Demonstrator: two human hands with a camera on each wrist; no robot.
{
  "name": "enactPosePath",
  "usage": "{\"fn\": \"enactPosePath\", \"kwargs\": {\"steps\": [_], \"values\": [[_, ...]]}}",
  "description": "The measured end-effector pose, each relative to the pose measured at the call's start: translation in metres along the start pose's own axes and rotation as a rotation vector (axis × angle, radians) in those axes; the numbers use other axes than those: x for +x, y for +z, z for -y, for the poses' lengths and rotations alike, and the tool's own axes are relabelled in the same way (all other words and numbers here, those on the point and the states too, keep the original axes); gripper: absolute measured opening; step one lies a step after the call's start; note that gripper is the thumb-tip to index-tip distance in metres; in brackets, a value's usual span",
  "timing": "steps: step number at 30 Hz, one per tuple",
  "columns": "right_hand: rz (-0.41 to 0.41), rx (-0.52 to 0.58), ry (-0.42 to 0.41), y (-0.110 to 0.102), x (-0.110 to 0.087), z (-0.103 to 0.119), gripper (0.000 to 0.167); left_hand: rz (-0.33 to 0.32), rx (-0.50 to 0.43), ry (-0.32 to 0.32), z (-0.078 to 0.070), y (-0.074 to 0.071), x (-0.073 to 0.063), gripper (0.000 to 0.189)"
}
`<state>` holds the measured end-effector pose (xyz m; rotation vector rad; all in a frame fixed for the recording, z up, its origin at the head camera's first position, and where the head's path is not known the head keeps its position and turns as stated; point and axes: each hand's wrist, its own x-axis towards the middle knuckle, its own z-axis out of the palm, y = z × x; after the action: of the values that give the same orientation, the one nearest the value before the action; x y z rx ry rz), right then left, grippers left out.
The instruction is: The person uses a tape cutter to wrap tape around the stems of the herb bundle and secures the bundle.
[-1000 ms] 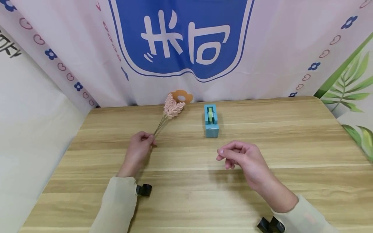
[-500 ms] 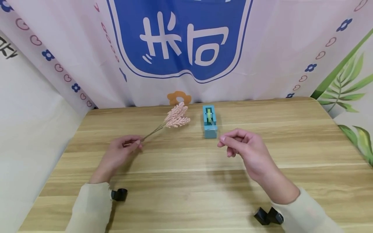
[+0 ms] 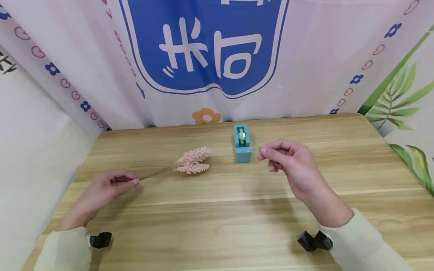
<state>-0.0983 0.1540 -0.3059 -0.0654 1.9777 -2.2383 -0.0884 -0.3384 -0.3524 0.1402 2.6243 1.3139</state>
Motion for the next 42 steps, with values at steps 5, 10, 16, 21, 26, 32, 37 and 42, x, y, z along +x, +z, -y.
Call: {"fn": "enactPosePath", "kwargs": {"steps": [5, 10, 16, 21, 26, 32, 37, 42], "values": [[-0.010, -0.005, -0.002, 0.000, 0.001, 0.003, 0.008, 0.107, -0.047, -0.023, -0.003, 0.003, 0.000, 0.028], [-0.013, -0.001, -0.008, 0.001, 0.002, 0.003, 0.007, 0.213, -0.033, -0.002, -0.023, 0.029, 0.014, 0.024], [-0.014, 0.018, -0.006, 0.003, 0.003, 0.001, 0.011, 0.342, -0.001, 0.042, -0.061, 0.076, 0.043, 0.021], [-0.002, 0.021, -0.004, 0.007, 0.003, -0.002, 0.014, 0.437, 0.028, 0.110, -0.093, 0.127, 0.071, 0.022], [0.011, 0.013, -0.006, 0.011, 0.004, -0.003, 0.014, 0.386, 0.049, 0.160, -0.120, 0.171, 0.094, 0.021], [0.014, 0.020, -0.006, 0.013, 0.004, -0.005, 0.015, 0.338, 0.009, 0.199, -0.135, 0.203, 0.110, 0.017], [0.013, 0.031, -0.006, 0.013, 0.003, -0.005, 0.017, 0.328, -0.093, 0.171, -0.141, 0.209, 0.112, 0.004], [0.012, 0.028, 0.003, 0.012, 0.001, -0.004, 0.015, 0.314, -0.072, 0.206, -0.145, 0.210, 0.112, 0.005]]}}
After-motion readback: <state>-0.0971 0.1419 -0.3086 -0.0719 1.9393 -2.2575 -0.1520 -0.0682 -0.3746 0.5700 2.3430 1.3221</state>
